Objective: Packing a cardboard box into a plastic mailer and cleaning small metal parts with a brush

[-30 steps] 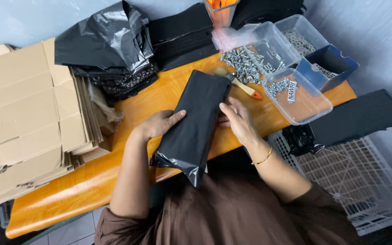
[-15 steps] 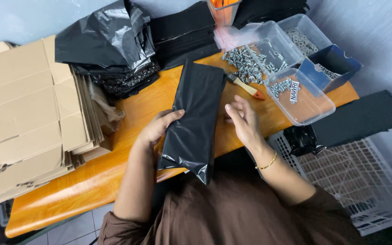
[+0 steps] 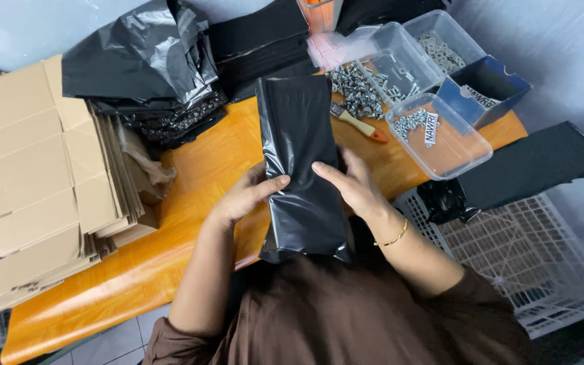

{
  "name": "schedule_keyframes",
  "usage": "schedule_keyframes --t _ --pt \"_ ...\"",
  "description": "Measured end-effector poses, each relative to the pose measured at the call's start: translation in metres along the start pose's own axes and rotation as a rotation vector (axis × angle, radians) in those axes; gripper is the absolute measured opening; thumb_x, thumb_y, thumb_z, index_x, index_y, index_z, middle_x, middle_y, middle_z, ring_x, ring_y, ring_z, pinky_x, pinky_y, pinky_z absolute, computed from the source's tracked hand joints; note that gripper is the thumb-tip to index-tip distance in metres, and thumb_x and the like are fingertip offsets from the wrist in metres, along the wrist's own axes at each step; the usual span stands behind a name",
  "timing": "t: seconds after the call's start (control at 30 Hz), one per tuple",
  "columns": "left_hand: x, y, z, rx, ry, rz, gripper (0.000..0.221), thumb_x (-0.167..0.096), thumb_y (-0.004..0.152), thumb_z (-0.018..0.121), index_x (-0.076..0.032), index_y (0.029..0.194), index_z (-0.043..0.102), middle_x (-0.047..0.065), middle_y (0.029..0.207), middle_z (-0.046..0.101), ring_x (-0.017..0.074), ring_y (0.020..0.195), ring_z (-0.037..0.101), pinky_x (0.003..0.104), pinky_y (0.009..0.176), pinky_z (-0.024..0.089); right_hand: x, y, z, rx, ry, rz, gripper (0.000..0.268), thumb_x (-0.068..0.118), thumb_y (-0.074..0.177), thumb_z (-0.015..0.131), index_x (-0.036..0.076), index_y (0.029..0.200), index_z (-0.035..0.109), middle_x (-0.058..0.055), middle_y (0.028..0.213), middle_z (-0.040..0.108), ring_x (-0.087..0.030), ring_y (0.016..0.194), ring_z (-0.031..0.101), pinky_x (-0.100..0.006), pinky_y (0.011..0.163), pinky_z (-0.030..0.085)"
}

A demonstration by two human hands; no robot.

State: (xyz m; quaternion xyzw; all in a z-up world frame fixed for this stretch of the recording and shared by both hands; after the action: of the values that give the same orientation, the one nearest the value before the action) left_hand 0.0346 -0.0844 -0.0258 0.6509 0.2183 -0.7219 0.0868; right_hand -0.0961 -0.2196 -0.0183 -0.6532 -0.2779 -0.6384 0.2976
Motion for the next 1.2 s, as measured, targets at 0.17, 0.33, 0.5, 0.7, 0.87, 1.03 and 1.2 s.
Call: schedule_keyframes --t 0.17,0.33,0.5,0.7,0.87,1.03,1.2 --pt "0.01 0.005 0.025 0.106 0.018 0.04 0.049 -0.034 0.085 0.082 -0.001 0.117 0.065 0.008 0.095 0.063 0.0193 0.086 0.064 0.029 0.064 0.056 -0.004 -0.006 -0.018 -0.051 0.136 0.045 0.069 0.03 0.073 0.089 0.006 0.133 0.063 -0.014 0.116 0.068 -0.025 0.113 0.062 -0.043 0.098 0.053" --pt "-0.014 0.003 0.053 0.143 0.058 0.075 0.049 -0.04 0.095 0.072 0.001 0.121 0.062 0.011 0.101 0.064 0.0217 0.094 0.064 0.032 0.07 0.058 -0.008 -0.014 -0.045 -0.055 0.289 -0.008 0.07 0.02 0.073 0.087 0.004 0.135 0.059 -0.012 0.121 0.065 -0.026 0.116 0.06 -0.042 0.103 0.05" --pt "-0.035 0.013 0.088 0.168 0.222 0.098 0.066 -0.054 0.102 0.052 0.003 0.136 0.056 0.029 0.121 0.065 0.0385 0.12 0.063 0.053 0.096 0.054 -0.007 -0.04 -0.076 -0.141 0.324 -0.041 0.061 0.011 0.072 0.084 0.006 0.129 0.062 -0.007 0.116 0.067 -0.019 0.113 0.061 -0.036 0.097 0.053" --pt "-0.05 0.024 0.137 0.186 0.419 -0.06 0.102 -0.074 0.089 0.051 0.001 0.155 0.029 0.033 0.153 0.034 0.0492 0.148 0.029 0.058 0.125 0.022 -0.005 -0.077 -0.133 -0.435 0.511 -0.046 0.06 -0.002 0.069 0.078 0.007 0.125 0.061 -0.012 0.109 0.068 -0.027 0.102 0.069 -0.042 0.089 0.06" --pt "-0.031 0.047 0.174 0.177 0.394 -0.058 0.087 -0.076 0.084 0.057 -0.011 0.139 0.039 0.02 0.138 0.054 0.0402 0.135 0.054 0.052 0.117 0.039 0.0 -0.103 -0.19 -0.674 0.514 -0.15 0.046 0.002 0.071 0.079 0.009 0.114 0.064 -0.01 0.098 0.066 -0.023 0.092 0.071 -0.038 0.082 0.065" --pt "-0.053 0.049 0.222 0.35 0.407 -0.034 0.079 -0.075 0.088 0.05 -0.004 0.122 0.059 0.027 0.121 0.067 0.0441 0.129 0.058 0.053 0.109 0.045 0.005 -0.126 -0.229 -0.89 0.567 -0.204 0.027 0.003 0.076 0.078 0.011 0.098 0.064 -0.007 0.086 0.063 -0.02 0.081 0.07 -0.034 0.074 0.063" --pt "-0.053 0.059 0.257 0.498 0.363 0.003 0.084 -0.074 0.094 0.035 -0.007 0.135 0.064 0.027 0.139 0.061 0.0439 0.139 0.049 0.053 0.118 0.039 0.011 -0.136 -0.234 -0.986 0.769 -0.153 0.013 0.004 0.078 0.079 0.004 0.09 0.075 -0.018 0.09 0.075 -0.03 0.084 0.079 -0.042 0.079 0.069"
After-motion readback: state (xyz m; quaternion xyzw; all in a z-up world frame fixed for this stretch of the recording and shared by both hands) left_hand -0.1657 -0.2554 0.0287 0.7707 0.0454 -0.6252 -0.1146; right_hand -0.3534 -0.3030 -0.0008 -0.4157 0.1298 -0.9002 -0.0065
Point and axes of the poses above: each hand's wrist, its own y-axis towards the middle knuckle, its own z-axis out of the palm, x = y × z, the point moved 7 cm from there along y, towards the middle knuckle
